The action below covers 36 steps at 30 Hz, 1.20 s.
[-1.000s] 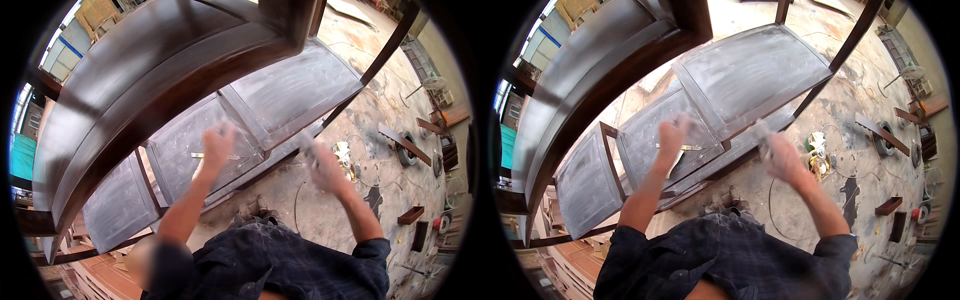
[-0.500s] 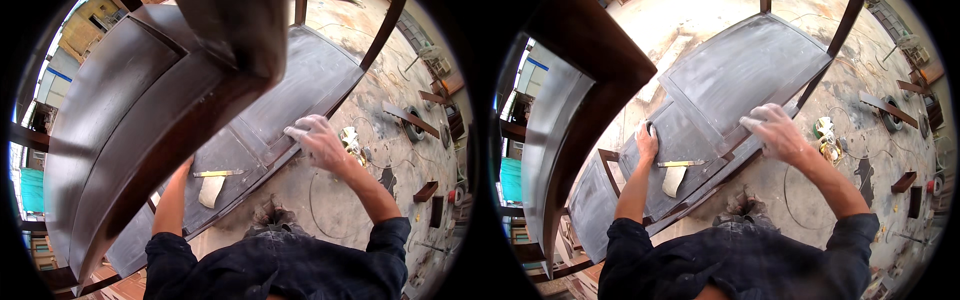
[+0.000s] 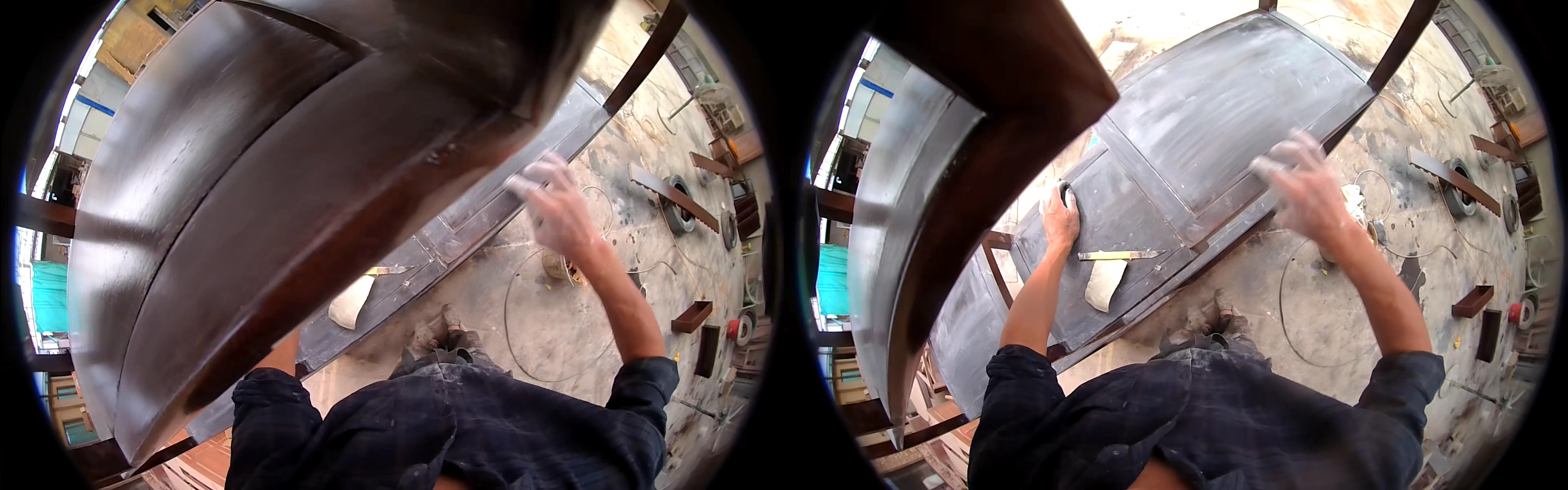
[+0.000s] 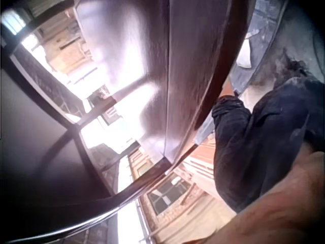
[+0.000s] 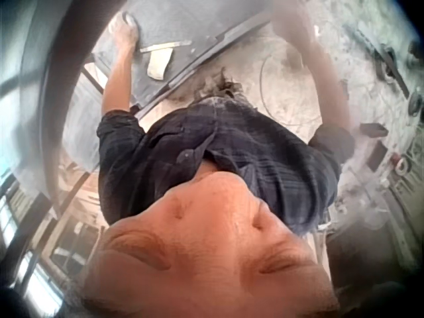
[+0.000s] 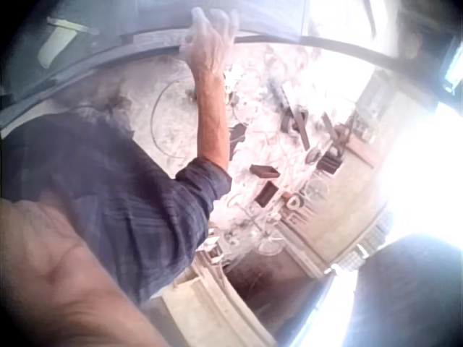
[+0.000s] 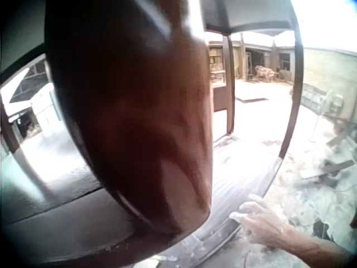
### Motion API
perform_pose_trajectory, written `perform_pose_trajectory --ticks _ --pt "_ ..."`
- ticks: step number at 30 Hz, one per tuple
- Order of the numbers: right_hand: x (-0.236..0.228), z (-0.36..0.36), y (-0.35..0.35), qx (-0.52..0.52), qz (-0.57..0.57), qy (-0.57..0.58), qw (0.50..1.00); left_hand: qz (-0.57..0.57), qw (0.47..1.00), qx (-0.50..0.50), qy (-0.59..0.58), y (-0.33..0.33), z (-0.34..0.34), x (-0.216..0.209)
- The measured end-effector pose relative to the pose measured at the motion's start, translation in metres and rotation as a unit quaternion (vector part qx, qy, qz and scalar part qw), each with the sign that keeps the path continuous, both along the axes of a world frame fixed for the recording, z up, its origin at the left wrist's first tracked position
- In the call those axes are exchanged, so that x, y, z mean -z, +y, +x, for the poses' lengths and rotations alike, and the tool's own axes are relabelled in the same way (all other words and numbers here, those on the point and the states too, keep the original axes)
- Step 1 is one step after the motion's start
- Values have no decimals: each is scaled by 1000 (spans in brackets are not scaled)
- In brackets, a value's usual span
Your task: The person wipes the surface of a dark wooden cabinet with a white cloth. They use a scraper tool to remove residue from the edges and corners of the cabinet panels. The person continues to wipe the flat surfaces and edges of the cabinet, moving around the furniture to access different sides.
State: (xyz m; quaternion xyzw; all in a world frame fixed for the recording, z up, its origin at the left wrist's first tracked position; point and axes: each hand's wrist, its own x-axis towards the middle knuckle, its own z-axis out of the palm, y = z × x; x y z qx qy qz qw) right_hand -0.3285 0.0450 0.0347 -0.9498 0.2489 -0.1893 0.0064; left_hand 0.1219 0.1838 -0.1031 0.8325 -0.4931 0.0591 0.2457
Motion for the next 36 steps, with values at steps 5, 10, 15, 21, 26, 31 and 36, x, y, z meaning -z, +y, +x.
perform_pose_trajectory --ticks 5,10,15,21,26,31,36 --pt "-1 39 40 -86 25 -34 995 -24 1000 13 -10 1 1 2" --pt "5 31 38 -46 8 32 998 22 1000 -20 7 0 8 13" --pt "-2 30 35 -70 29 25 997 23 999 -28 7 1 11 19" --pt "-9 51 66 -123 54 6 991 58 995 -65 46 0 12 26" --pt "0 55 67 -111 -16 7 994 50 996 -60 41 -1 15 26" --pt "11 57 70 -103 24 -9 994 35 998 -44 30 -1 13 24" --pt "9 65 79 -84 -18 46 995 16 999 -21 22 -6 14 26"
